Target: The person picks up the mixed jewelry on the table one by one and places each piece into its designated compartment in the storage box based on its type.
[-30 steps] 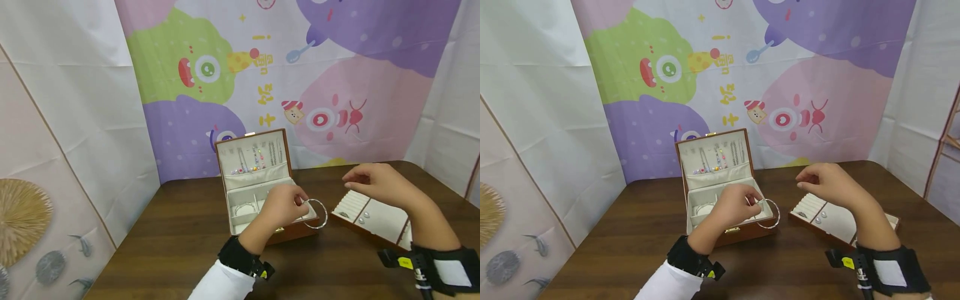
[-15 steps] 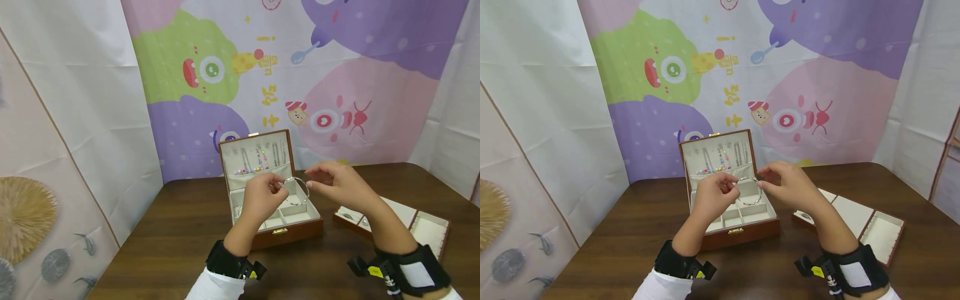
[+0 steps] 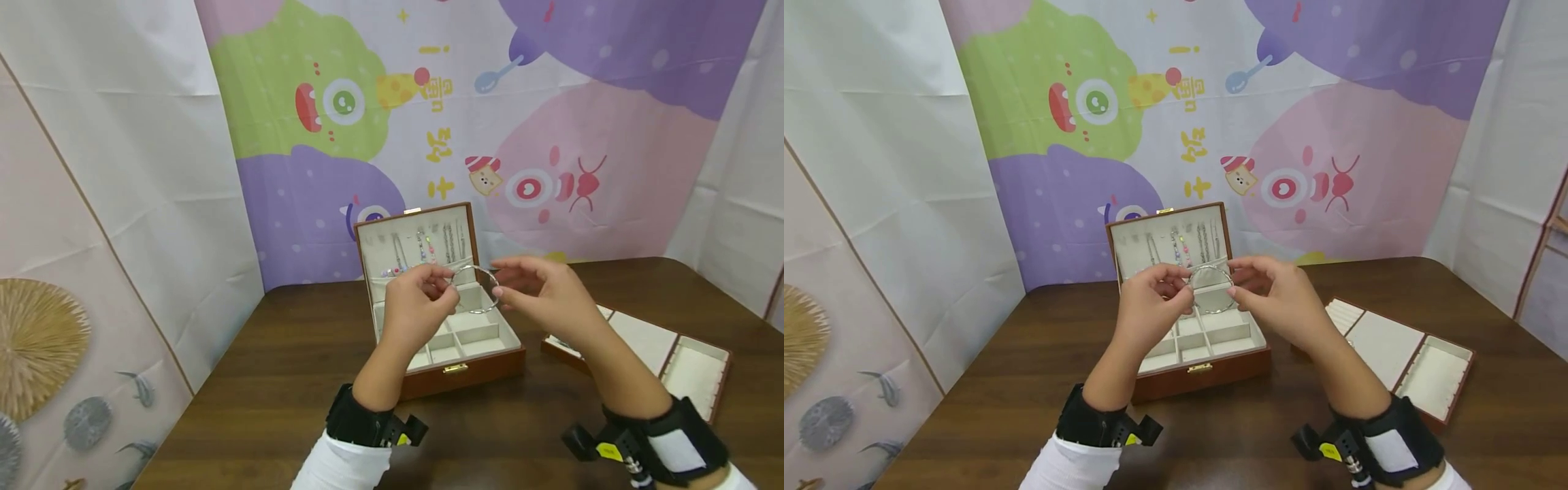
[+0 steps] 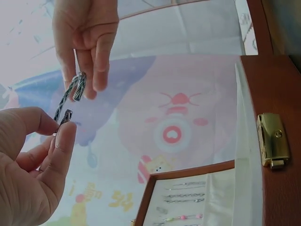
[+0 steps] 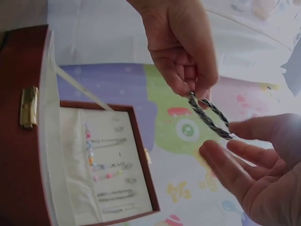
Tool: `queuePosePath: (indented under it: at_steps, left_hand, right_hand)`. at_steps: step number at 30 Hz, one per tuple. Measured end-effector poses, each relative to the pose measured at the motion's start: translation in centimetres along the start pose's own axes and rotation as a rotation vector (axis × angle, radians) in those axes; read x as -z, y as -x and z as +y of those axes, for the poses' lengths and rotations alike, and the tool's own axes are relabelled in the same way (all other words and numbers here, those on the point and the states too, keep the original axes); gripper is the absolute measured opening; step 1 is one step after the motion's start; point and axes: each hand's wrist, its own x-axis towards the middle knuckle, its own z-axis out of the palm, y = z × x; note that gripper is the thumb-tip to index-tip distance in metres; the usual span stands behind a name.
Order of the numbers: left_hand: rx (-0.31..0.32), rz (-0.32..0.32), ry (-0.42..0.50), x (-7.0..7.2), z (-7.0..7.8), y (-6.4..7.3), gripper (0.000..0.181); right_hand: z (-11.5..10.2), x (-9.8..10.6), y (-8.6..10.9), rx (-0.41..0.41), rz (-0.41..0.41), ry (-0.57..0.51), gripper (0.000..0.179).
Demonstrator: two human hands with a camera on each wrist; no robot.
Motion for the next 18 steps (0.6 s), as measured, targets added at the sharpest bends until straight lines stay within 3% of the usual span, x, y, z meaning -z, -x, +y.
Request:
queuePosePath:
  at_steps: [5,10,15,18]
  left_hand:
    - [0.062,-0.049,0.123,0.0,0.0,0.0,0.017]
    - [0.149,-0.131,0.201,0.5,-0.1,-0.2,0.016]
    - [0.209,-0.234,0.164,1.3,-0.2,-0.5,0.020]
    - [0.230,-0.263,0.121,1.8,-0.3,-0.7,0.022]
  right_hand:
    - [0.1,-0.4,-0.1,-0.035,0.027,-0.175,0.032]
    - [0.5,-0.7,-0.3,-0.067,0.039,-0.221,0.032]
    - [0.9,-1.0,-0.4,-0.080,0.050,-0.187,0.029]
    - [1.1,-1.1,-0.5,-0.094,0.059,-0.165,0.029]
